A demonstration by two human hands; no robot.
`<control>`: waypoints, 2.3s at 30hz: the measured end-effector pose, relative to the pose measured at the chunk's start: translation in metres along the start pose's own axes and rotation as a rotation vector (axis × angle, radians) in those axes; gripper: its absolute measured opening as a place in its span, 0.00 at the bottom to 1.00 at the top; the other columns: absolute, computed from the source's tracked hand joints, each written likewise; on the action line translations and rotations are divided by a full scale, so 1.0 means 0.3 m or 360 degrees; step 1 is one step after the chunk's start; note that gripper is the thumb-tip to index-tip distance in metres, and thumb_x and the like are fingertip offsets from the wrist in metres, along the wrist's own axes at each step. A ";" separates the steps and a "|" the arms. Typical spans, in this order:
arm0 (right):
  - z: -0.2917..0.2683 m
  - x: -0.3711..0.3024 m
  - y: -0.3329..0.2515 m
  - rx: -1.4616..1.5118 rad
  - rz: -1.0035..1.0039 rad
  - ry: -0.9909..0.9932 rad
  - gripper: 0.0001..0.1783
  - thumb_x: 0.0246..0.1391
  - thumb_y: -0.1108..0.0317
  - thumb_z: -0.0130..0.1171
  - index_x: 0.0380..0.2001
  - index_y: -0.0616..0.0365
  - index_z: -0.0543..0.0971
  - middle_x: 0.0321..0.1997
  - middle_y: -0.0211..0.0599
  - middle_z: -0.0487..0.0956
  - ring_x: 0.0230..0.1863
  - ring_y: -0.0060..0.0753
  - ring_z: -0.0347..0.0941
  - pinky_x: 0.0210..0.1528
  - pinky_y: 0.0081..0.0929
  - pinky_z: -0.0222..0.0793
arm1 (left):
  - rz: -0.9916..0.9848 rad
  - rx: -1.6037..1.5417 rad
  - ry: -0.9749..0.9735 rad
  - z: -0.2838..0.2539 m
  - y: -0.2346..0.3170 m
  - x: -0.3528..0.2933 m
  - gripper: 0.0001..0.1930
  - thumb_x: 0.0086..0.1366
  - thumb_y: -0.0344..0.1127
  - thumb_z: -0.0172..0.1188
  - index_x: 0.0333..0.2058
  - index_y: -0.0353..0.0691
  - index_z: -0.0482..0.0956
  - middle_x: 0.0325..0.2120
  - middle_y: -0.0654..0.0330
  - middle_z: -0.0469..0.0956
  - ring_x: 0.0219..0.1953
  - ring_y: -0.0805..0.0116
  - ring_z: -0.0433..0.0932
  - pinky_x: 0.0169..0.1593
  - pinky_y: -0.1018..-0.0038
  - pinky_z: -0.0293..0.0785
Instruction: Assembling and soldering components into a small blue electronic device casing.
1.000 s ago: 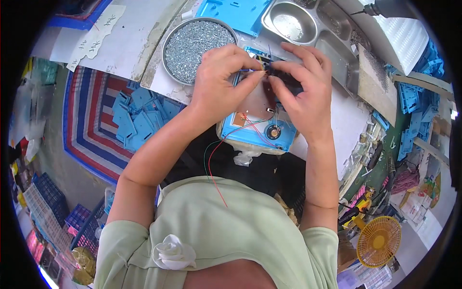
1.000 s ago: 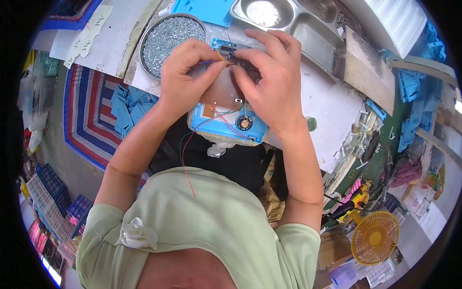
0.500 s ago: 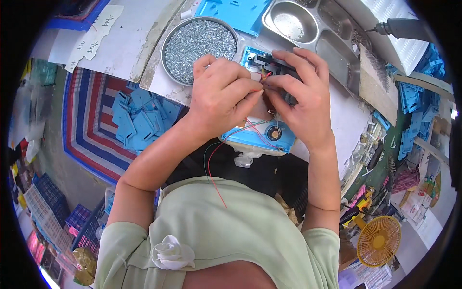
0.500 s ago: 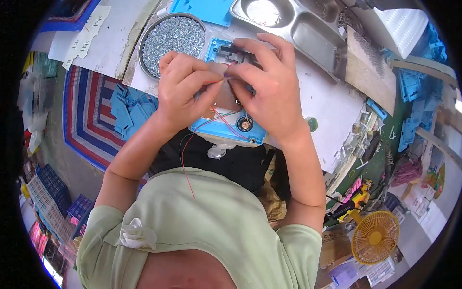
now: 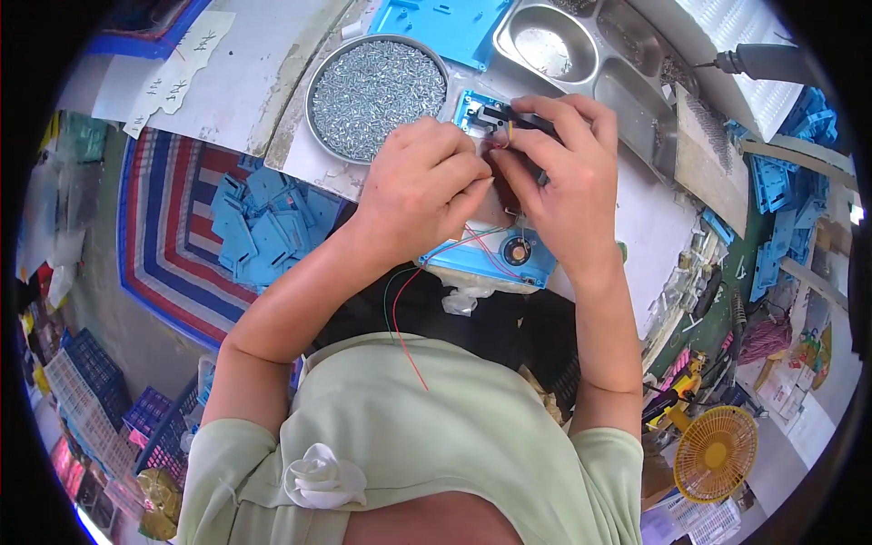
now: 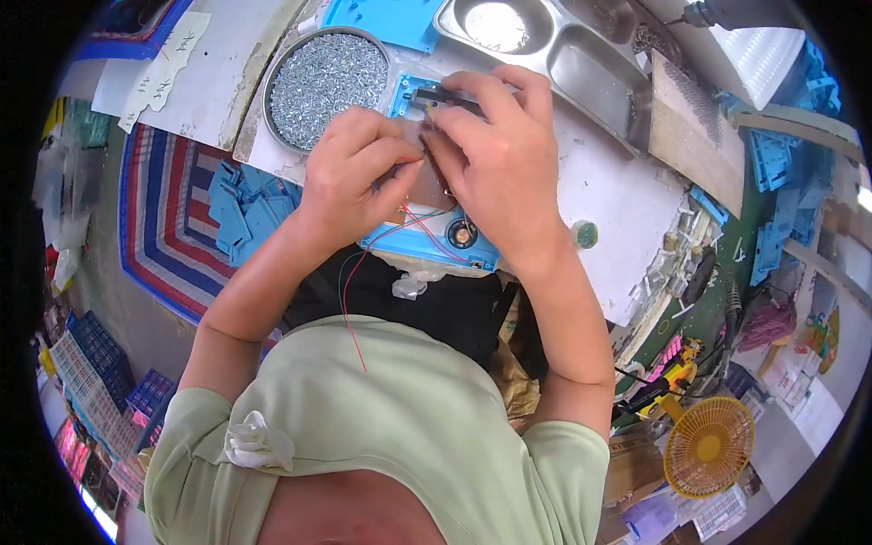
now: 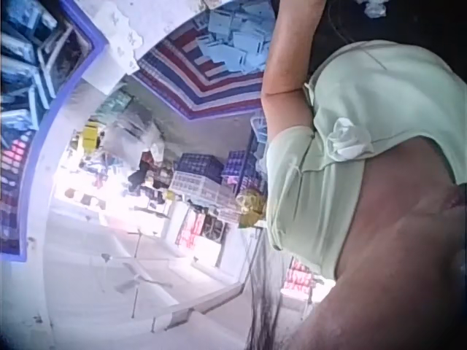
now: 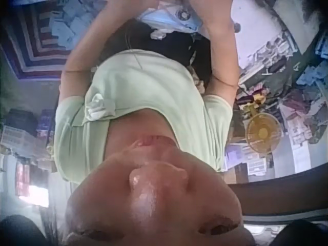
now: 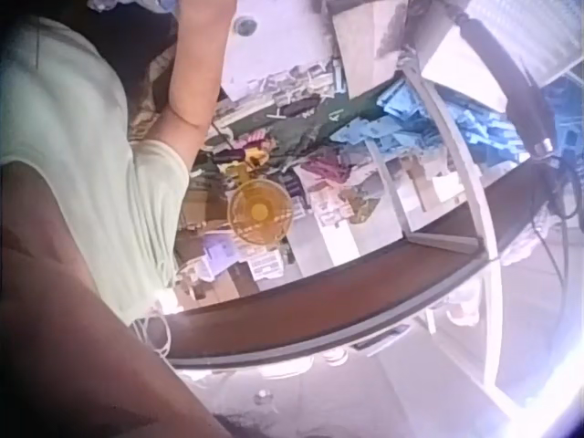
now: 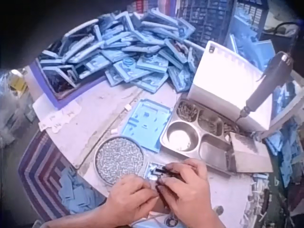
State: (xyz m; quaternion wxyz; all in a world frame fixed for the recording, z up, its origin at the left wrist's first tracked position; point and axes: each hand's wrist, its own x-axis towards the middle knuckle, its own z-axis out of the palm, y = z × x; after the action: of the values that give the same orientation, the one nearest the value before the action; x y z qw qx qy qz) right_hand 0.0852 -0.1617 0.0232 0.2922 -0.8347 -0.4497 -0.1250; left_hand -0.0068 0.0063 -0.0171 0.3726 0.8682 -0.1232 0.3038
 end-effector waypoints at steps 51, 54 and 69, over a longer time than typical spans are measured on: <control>-0.524 -0.775 0.120 0.0214 0.1658 0.1579 0.18 0.64 0.75 0.58 0.56 0.67 0.76 0.59 0.43 0.77 0.57 0.34 0.74 0.58 0.34 0.70 | 0.0172 -0.0226 -0.0502 0.118 0.106 0.131 0.08 0.56 0.21 0.68 0.35 0.35 0.80 0.32 0.54 0.80 0.33 0.52 0.80 0.37 0.64 0.77; -0.569 -0.813 0.161 0.0458 0.1714 0.1879 0.24 0.65 0.68 0.60 0.61 0.65 0.71 0.57 0.41 0.76 0.49 0.31 0.74 0.52 0.34 0.72 | 0.0218 -0.0190 -0.0468 0.124 0.119 0.126 0.09 0.55 0.21 0.68 0.35 0.35 0.80 0.32 0.54 0.80 0.33 0.52 0.80 0.37 0.63 0.76; -0.777 -0.942 0.221 -0.0110 0.1372 0.2432 0.08 0.63 0.67 0.63 0.33 0.59 0.77 0.24 0.30 0.72 0.26 0.23 0.66 0.34 0.28 0.72 | 0.0268 0.0135 -0.0505 0.121 0.115 0.149 0.12 0.50 0.27 0.73 0.34 0.44 0.84 0.40 0.63 0.76 0.42 0.62 0.74 0.47 0.65 0.62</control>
State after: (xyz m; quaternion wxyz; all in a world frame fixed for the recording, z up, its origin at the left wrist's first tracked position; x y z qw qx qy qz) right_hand -0.0071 -0.5213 0.0512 0.5098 -0.6281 0.2275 -0.5420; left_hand 0.0290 -0.0433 0.0108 0.2847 0.9068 -0.2398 0.1981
